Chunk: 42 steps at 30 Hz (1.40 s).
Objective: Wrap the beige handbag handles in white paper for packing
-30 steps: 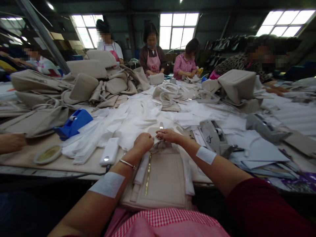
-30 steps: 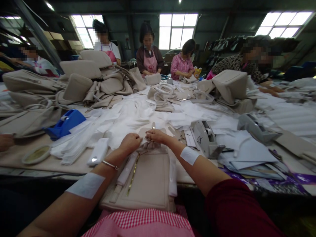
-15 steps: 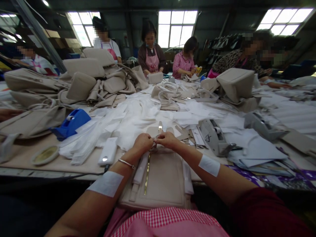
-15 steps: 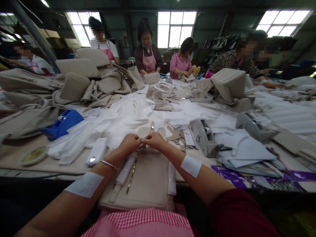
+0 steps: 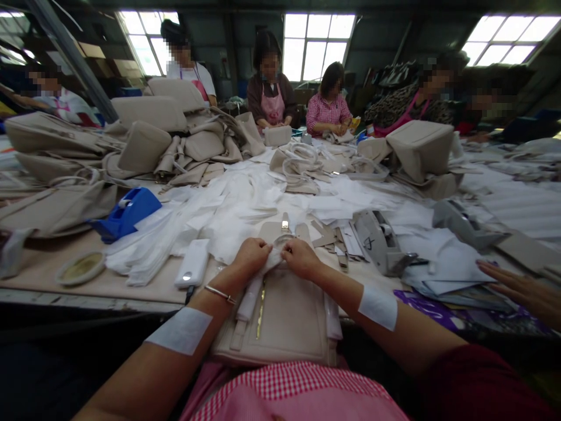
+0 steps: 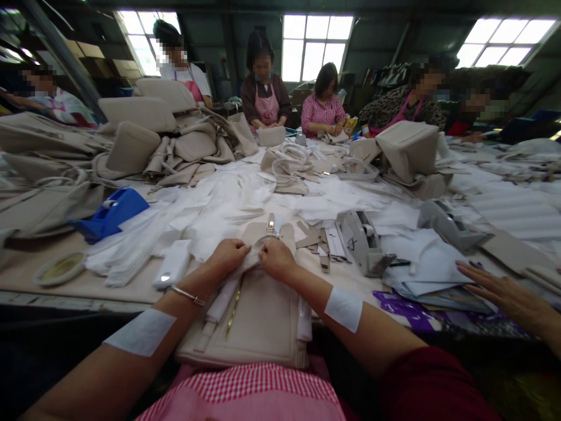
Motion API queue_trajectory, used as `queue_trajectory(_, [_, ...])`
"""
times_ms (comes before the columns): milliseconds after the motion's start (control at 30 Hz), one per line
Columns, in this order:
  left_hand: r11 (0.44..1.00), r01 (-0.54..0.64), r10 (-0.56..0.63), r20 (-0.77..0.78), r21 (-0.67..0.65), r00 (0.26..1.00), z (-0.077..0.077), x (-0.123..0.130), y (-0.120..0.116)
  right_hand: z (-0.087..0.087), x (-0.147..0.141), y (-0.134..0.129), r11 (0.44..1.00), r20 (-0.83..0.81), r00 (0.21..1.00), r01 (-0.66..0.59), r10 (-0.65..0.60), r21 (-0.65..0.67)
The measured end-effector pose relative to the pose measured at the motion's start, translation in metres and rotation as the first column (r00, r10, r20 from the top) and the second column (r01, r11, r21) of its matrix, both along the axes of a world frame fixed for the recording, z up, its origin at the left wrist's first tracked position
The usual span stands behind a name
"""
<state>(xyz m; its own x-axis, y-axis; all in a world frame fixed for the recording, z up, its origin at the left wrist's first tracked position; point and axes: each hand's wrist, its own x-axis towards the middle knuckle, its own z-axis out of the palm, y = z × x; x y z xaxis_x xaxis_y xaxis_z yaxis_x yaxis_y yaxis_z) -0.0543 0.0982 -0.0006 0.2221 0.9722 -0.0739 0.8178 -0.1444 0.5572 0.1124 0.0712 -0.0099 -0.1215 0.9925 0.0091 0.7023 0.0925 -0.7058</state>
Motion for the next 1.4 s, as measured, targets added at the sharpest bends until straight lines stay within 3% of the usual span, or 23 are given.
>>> queue_trajectory(133, [0.998,0.055,-0.055,0.011,-0.009,0.998,0.004,-0.006,-0.002,0.0,0.003,-0.012,1.0,0.06,0.998,0.001,-0.002,0.024])
queue_trajectory(367, [0.942,0.335,-0.336,-0.042,-0.029,0.941,0.016,-0.017,0.015,-0.004,0.014,-0.014,0.994,-0.062,0.998,-0.029,0.023,-0.104])
queue_trajectory(500, [0.914,0.402,-0.405,-0.102,-0.048,0.909,0.017,-0.02,0.025,-0.003,0.02,-0.013,0.974,-0.118,0.993,-0.033,0.006,-0.225])
queue_trajectory(700, [0.859,0.493,-0.508,-0.103,-0.137,0.855,0.021,-0.018,0.031,0.002,0.026,-0.011,0.972,-0.082,0.996,-0.046,0.028,-0.232])
queue_trajectory(1000, [0.83,0.515,-0.54,-0.074,-0.214,0.839,0.032,-0.017,0.037,0.011,0.029,-0.012,0.987,0.06,0.995,-0.076,0.085,-0.145])
queue_trajectory(1267, [0.863,0.479,-0.504,-0.214,-0.158,0.837,0.03,-0.01,0.032,0.021,0.032,-0.011,0.972,0.167,0.971,-0.138,0.171,-0.189])
queue_trajectory(1400, [0.849,0.519,-0.528,-0.239,-0.102,0.815,0.029,-0.004,0.029,0.031,0.029,-0.014,0.975,0.227,0.954,-0.162,0.194,-0.151])
